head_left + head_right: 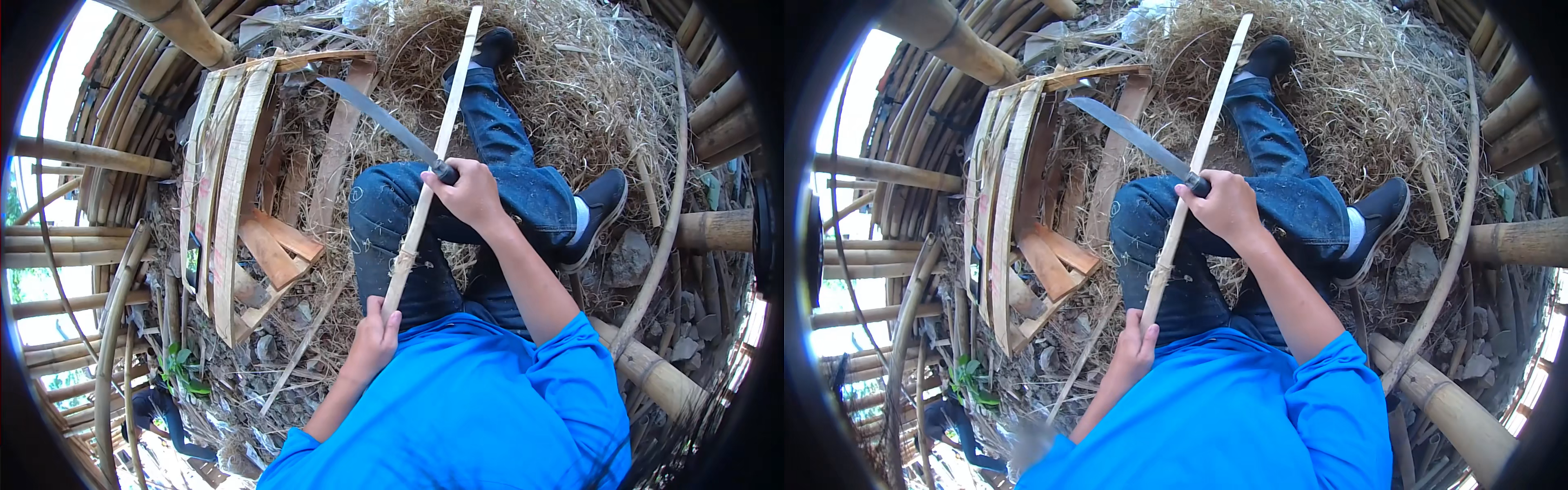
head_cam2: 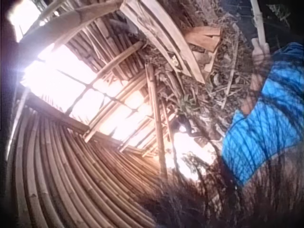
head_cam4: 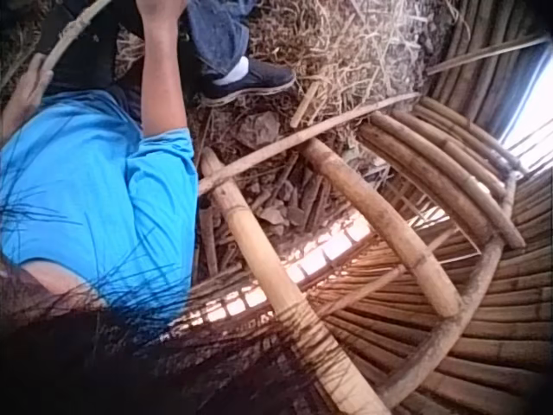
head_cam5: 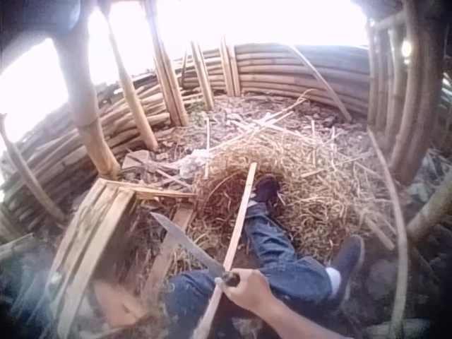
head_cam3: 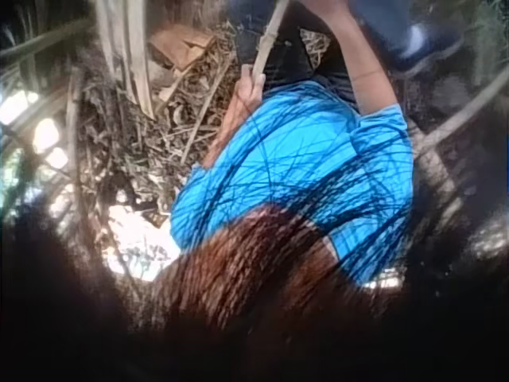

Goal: The person strips a thin piece of bamboo using a machete while seated on a platform. They shave thin strips from the surface and then wind one of the strips around the pole.

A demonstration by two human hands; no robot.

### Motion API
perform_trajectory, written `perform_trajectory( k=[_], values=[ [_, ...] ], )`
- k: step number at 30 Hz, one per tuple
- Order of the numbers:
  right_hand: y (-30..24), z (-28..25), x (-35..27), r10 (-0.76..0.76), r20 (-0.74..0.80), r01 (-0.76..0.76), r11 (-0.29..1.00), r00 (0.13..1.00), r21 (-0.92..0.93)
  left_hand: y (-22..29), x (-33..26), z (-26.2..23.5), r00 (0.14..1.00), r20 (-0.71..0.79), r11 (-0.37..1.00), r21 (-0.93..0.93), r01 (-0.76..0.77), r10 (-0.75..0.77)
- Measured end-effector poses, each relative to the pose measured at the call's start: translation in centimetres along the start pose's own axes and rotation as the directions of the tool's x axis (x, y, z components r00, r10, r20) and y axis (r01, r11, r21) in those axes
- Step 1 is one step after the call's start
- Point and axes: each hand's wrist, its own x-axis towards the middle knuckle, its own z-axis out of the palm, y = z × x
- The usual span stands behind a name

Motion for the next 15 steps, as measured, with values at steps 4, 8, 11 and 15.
perform_trajectory(
  k=[4, 8, 11, 15],
  values=[
    [1.9, -1.9, 0.7, -0.105, 0.077, 0.097, 0.99, 0.991, 0.101, -2.3, 1.3, -1.1, 0.995, 0.102, 0.996, -0.089, 0.006, 0.003],
    [1.7, -3.7, 1.4, -0.09, 0.074, 0.095, 0.993, 0.993, -0.066, -2.7, 1.5, -1.1, 0.989, 0.137, 0.998, -0.014, 0.058, -0.055],
    [2.7, -3.9, 2.3, -0.124, 0.007, 0.123, 0.968, 0.992, -0.217, -2.9, 1.5, -0.2, 0.999, 0.001, 0.997, -0.052, 0.053, -0.053],
    [3.8, -3.7, 3.5, -0.246, 0.003, 0.224, 0.879, 0.969, -0.422, -3.9, 2.4, 0.0, 0.999, 0.028, 0.989, -0.141, 0.038, -0.035]
  ],
)
